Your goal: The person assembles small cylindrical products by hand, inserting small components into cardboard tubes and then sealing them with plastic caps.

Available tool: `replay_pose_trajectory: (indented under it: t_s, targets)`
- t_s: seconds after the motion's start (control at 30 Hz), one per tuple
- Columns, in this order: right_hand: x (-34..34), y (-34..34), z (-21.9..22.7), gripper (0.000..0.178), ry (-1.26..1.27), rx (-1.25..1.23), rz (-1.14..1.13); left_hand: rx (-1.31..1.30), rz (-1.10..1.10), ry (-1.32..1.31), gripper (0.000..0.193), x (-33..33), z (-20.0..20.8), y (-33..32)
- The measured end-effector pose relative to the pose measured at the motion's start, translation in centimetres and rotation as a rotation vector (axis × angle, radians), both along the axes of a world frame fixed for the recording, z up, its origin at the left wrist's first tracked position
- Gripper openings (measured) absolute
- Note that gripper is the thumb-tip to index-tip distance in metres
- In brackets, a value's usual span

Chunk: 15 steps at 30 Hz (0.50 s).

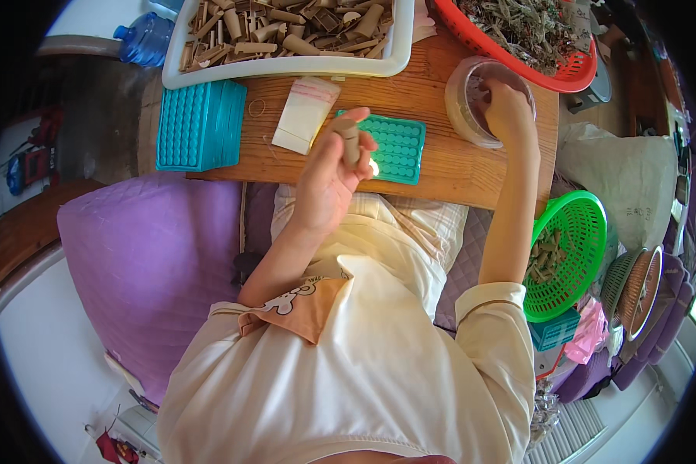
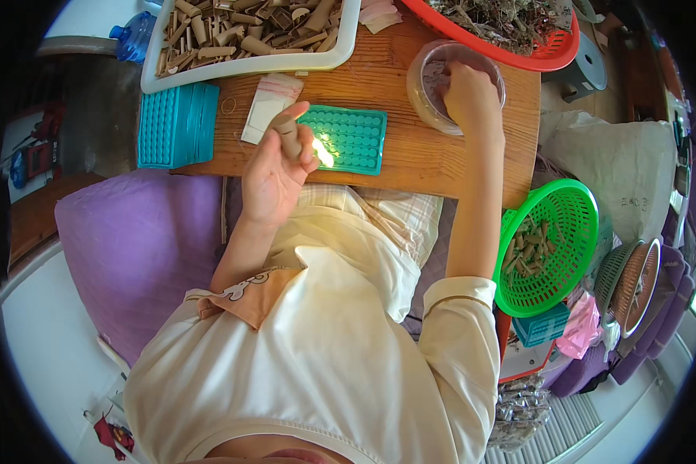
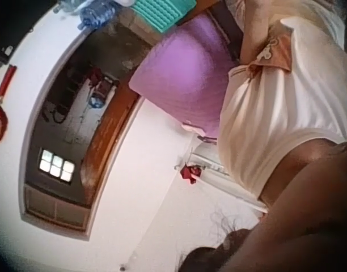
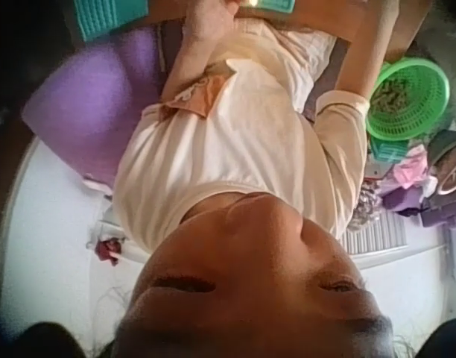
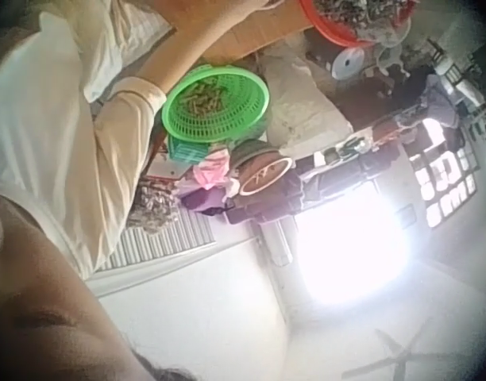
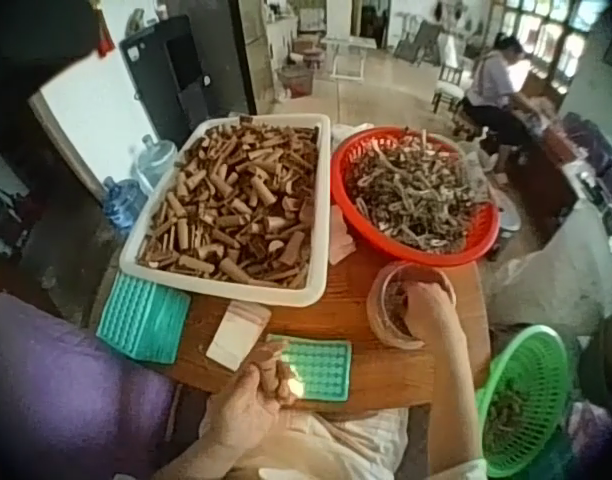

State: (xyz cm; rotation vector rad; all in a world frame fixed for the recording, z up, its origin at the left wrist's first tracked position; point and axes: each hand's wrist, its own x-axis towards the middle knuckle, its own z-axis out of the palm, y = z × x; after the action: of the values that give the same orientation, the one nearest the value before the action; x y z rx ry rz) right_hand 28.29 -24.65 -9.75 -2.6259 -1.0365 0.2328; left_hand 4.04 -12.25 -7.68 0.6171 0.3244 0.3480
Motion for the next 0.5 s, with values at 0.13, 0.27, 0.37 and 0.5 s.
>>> replay_pose_trajectory:
  t_s: [0.13, 0.27, 0.37, 0.5]
  targets:
    - [0.9, 0.6, -1.4, 0.02, -0.014, -0.18, 0.02, -0.028, -0.057, 0.034, 0.03, -0.1, 1.0, -0.2]
    - [0.6, 0.0, 0.4, 0.017, 0.009, -0.036, 0.06, -0.196, -0.102, -0.019, 0.028, -0.4, 0.7, 0.1]
    - [-0.1, -0.6, 1.8, 0.014, -0.058, 0.114, -0.008, -0.311, -0.104, -0.009, 0.03, -0.4, 1.0, 0.1]
    - [-3.3, -0.7, 5.6, 0.011, -0.066, 0.377, 0.013, -0.52, -0.144, -0.02, 0.033, -0.6, 1.0, 0.2]
